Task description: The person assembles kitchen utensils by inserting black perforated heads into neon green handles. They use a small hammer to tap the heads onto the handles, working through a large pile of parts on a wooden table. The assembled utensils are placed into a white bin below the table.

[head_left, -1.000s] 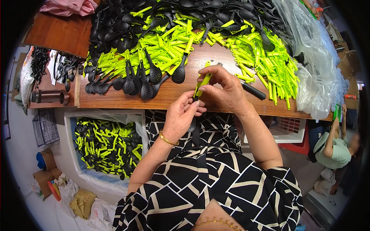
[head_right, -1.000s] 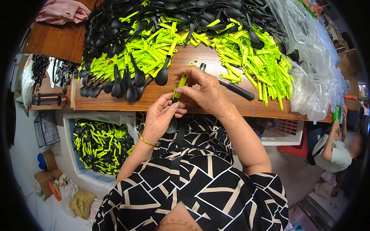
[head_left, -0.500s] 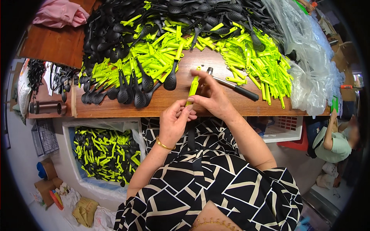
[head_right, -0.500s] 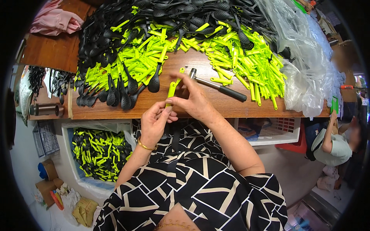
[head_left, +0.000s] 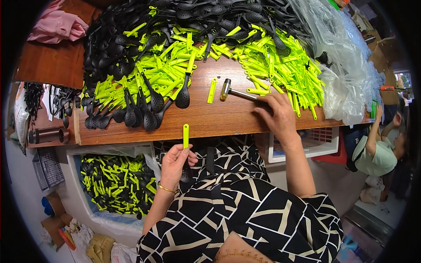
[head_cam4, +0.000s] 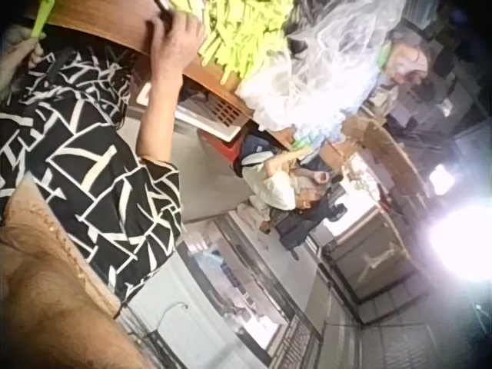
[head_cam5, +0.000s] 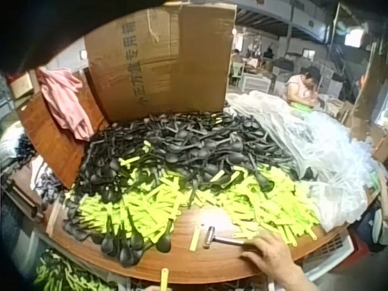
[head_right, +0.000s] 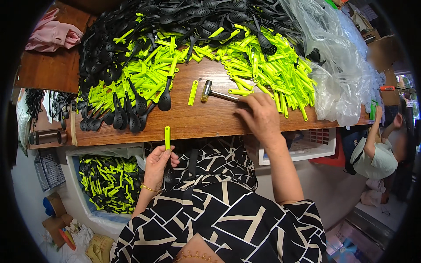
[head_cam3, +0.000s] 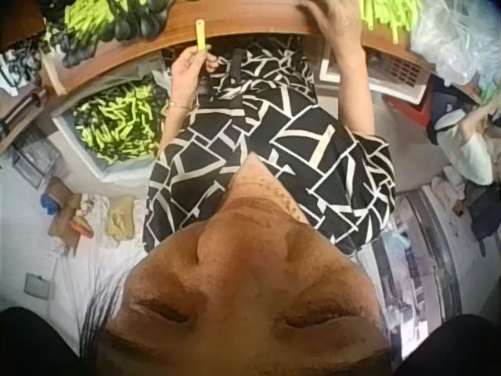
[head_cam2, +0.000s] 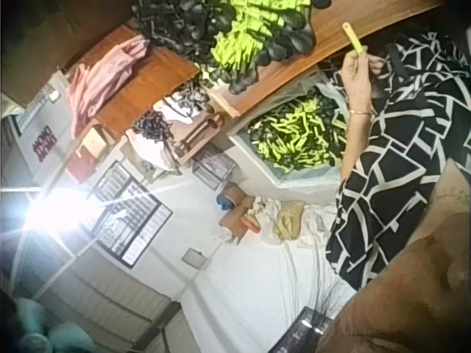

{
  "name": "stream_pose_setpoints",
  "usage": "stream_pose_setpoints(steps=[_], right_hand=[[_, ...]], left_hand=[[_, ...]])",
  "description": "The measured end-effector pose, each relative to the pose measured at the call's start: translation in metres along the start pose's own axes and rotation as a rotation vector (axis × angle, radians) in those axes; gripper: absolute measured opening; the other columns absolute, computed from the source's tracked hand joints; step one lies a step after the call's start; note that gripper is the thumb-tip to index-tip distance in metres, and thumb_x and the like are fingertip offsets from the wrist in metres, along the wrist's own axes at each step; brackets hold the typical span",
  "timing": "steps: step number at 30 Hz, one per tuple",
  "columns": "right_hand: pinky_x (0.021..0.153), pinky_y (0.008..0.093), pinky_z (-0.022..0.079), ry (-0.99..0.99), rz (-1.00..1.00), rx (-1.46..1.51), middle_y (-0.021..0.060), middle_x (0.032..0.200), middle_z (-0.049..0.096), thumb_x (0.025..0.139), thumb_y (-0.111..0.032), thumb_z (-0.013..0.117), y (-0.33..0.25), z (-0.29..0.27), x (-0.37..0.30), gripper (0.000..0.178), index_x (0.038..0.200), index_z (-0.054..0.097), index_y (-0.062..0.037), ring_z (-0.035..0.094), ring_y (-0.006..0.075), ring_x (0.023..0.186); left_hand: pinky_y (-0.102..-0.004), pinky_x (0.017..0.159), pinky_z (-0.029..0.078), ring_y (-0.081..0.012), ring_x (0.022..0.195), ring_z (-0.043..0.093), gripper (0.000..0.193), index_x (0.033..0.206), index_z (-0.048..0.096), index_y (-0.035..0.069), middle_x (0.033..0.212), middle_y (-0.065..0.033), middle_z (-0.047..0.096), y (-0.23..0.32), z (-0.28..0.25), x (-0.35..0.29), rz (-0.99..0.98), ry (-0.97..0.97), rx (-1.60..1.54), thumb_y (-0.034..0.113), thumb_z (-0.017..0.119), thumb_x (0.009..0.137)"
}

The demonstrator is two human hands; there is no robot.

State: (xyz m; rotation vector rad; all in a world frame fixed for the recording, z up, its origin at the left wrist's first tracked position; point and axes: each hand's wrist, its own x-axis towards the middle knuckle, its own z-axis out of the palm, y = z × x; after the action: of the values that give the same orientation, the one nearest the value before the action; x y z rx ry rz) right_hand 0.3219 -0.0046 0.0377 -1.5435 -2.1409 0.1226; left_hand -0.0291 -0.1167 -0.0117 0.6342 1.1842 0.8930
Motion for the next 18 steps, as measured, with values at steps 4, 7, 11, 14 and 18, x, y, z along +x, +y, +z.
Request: stream_pose_setpoints(steps=[4,7,11,14,18], right_hand=[[0.091,0.0465,0.050,-0.034,-0.035,-0.119,0.0111,0.107,0.070,0.086,-0.022,0.085,0.009,0.004,0.000,0.031,0.112,0.072,-0.0099,0.065,0.0335,0.105],[0.089,0.0462,0.051,-0.089,-0.054,-0.114,0.0132,0.104,0.071,0.090,-0.019,0.082,0.008,0.009,0.006,0.027,0.110,0.068,-0.0073,0.067,0.0348,0.100],[0.079,0.0441,0.057,-0.041,0.123,0.137,0.0158,0.101,0.074,0.096,-0.013,0.077,0.007,0.002,-0.004,0.021,0.112,0.066,-0.0038,0.072,0.0371,0.092],[0.084,0.0423,0.059,-0.009,0.010,0.390,0.0142,0.104,0.076,0.091,-0.002,0.078,-0.026,-0.003,0.000,0.030,0.120,0.071,-0.0053,0.074,0.0335,0.094],[0.077,0.0374,0.059,-0.036,-0.350,0.318,0.0067,0.106,0.077,0.078,0.004,0.079,-0.065,-0.001,0.007,0.048,0.122,0.079,-0.0132,0.073,0.0241,0.089]], left_hand=[[-0.0275,0.076,0.058,-0.0156,0.085,0.074,0.030,0.127,0.064,-0.003,0.099,-0.0104,0.076,-0.004,0.007,0.010,-0.042,0.090,-0.046,0.022,0.061,0.111],[-0.0271,0.074,0.056,-0.0149,0.080,0.071,0.043,0.112,0.068,-0.005,0.092,-0.0119,0.076,-0.004,0.011,0.010,-0.127,0.071,0.005,0.036,0.054,0.115],[-0.0244,0.071,0.052,-0.0102,0.071,0.062,0.039,0.108,0.068,-0.002,0.079,-0.0031,0.066,0.004,0.023,0.011,-0.019,0.064,-0.049,0.034,0.053,0.115],[-0.0236,0.074,0.052,-0.0098,0.076,0.061,0.031,0.115,0.067,-0.002,0.085,-0.0013,0.064,0.002,0.025,0.006,0.014,0.052,-0.048,0.027,0.056,0.114],[-0.0248,0.072,0.054,-0.0114,0.076,0.064,0.023,0.118,0.066,-0.001,0.087,-0.0030,0.066,-0.003,0.008,0.013,-0.071,-0.088,-0.243,0.021,0.061,0.111]])
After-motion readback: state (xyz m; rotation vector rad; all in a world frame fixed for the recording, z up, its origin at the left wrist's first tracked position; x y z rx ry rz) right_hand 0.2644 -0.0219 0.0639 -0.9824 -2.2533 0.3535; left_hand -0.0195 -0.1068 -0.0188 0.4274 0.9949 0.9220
